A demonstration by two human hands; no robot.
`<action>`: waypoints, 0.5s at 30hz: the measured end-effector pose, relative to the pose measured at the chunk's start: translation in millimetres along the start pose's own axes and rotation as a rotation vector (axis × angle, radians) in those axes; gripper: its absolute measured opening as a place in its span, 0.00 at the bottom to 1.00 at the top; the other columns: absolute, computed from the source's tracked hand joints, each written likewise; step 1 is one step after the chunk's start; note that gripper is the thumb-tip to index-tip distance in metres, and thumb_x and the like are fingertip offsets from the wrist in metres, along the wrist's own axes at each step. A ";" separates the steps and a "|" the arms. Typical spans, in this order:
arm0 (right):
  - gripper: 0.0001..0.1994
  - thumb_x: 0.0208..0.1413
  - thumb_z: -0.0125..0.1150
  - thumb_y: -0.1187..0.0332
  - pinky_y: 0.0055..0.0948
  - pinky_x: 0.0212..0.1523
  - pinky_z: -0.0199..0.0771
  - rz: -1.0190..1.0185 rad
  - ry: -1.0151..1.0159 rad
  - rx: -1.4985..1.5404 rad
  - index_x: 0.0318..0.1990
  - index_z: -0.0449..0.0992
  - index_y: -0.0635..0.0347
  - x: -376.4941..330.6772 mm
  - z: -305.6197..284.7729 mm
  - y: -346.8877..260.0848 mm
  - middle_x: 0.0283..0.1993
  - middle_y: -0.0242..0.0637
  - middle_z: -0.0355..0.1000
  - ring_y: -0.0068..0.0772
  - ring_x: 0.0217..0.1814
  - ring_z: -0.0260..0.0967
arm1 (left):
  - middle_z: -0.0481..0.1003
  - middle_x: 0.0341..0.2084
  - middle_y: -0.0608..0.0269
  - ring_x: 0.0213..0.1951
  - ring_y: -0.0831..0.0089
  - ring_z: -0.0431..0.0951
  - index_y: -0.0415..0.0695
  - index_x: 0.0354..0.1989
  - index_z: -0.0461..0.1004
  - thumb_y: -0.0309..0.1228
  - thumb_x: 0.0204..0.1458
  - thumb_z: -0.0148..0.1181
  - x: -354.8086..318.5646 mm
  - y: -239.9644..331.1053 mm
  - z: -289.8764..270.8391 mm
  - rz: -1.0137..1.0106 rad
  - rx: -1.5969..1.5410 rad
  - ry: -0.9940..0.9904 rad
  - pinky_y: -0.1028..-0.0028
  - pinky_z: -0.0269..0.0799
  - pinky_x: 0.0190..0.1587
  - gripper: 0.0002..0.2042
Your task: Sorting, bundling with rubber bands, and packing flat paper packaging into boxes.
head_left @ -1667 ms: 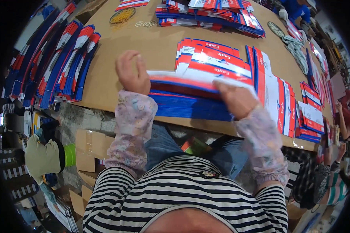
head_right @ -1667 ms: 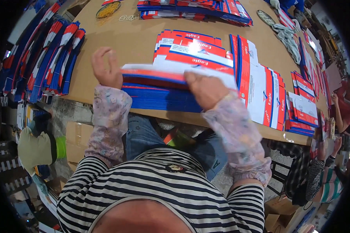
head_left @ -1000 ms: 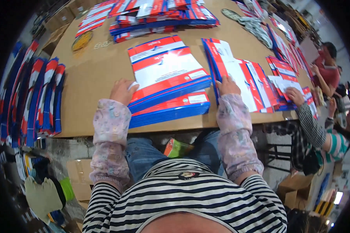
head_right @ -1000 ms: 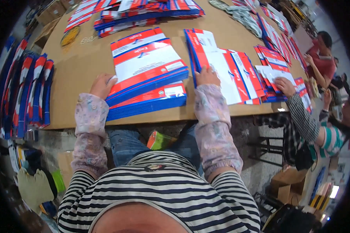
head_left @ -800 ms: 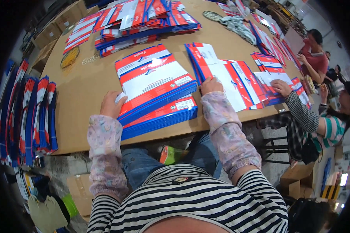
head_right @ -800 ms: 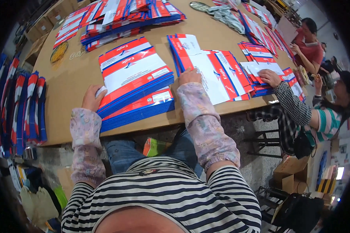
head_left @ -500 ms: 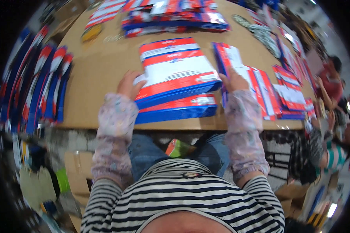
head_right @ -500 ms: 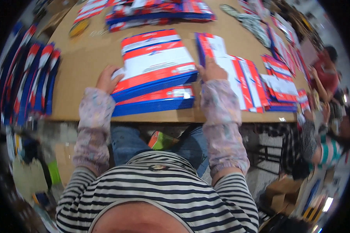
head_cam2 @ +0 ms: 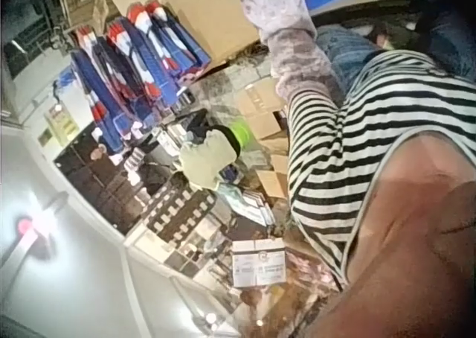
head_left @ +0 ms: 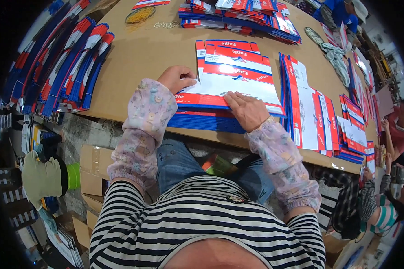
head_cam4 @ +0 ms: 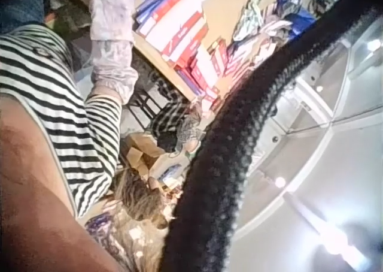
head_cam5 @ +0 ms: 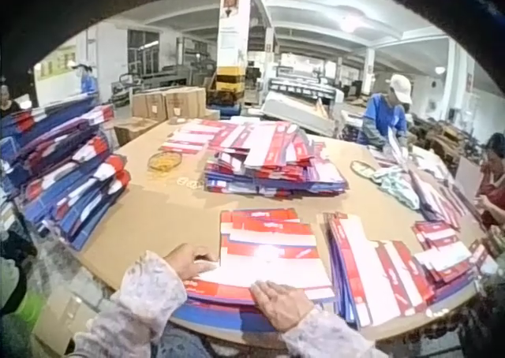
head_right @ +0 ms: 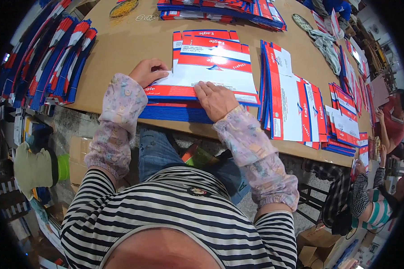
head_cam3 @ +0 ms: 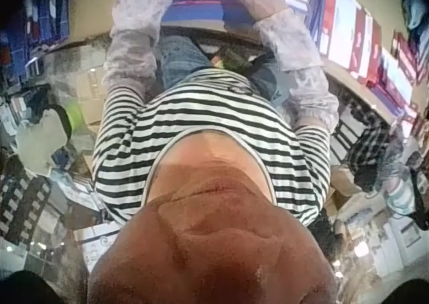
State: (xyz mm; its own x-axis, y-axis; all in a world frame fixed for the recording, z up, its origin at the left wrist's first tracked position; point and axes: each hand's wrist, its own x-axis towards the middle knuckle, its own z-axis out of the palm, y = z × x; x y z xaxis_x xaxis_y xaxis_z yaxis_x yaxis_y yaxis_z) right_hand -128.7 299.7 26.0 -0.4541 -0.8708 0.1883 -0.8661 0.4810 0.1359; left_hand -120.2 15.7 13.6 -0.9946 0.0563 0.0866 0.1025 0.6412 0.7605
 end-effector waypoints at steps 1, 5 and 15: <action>0.20 0.54 0.53 0.66 0.33 0.54 0.70 -0.003 0.003 0.005 0.56 0.65 0.57 4.5 -19.6 0.3 0.56 0.42 0.69 0.40 0.56 0.68 | 0.76 0.34 0.56 0.37 0.70 0.75 0.37 0.37 0.77 0.33 0.52 0.58 0.9 -6.3 -5.3 -0.079 -0.036 -0.088 0.73 0.70 0.42 0.11; 0.18 0.49 0.50 0.74 0.36 0.42 0.75 -0.045 0.220 -0.002 0.49 0.67 0.63 0.5 -95.0 22.3 0.48 0.50 0.71 0.42 0.44 0.74 | 0.76 0.35 0.63 0.37 0.78 0.72 0.37 0.40 0.76 0.39 0.59 0.50 1.6 -19.3 -12.3 -0.274 -0.413 -0.256 0.78 0.68 0.43 0.17; 0.24 0.52 0.46 0.77 0.37 0.29 0.76 0.917 0.268 -0.433 0.59 0.64 0.47 -72.0 -125.5 99.2 0.39 0.35 0.77 0.39 0.32 0.76 | 0.69 0.43 0.45 0.50 0.53 0.66 0.38 0.48 0.73 0.49 0.51 0.56 -28.7 18.1 17.2 -0.091 0.347 -0.014 0.62 0.61 0.55 0.26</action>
State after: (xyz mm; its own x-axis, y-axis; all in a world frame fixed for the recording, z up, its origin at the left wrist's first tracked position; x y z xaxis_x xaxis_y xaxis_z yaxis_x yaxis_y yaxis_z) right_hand -155.6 422.9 147.9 -0.7918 -0.1286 0.5971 -0.0406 0.9865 0.1586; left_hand -90.1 38.9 13.7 -0.9998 -0.0041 0.0183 0.0056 0.8655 0.5010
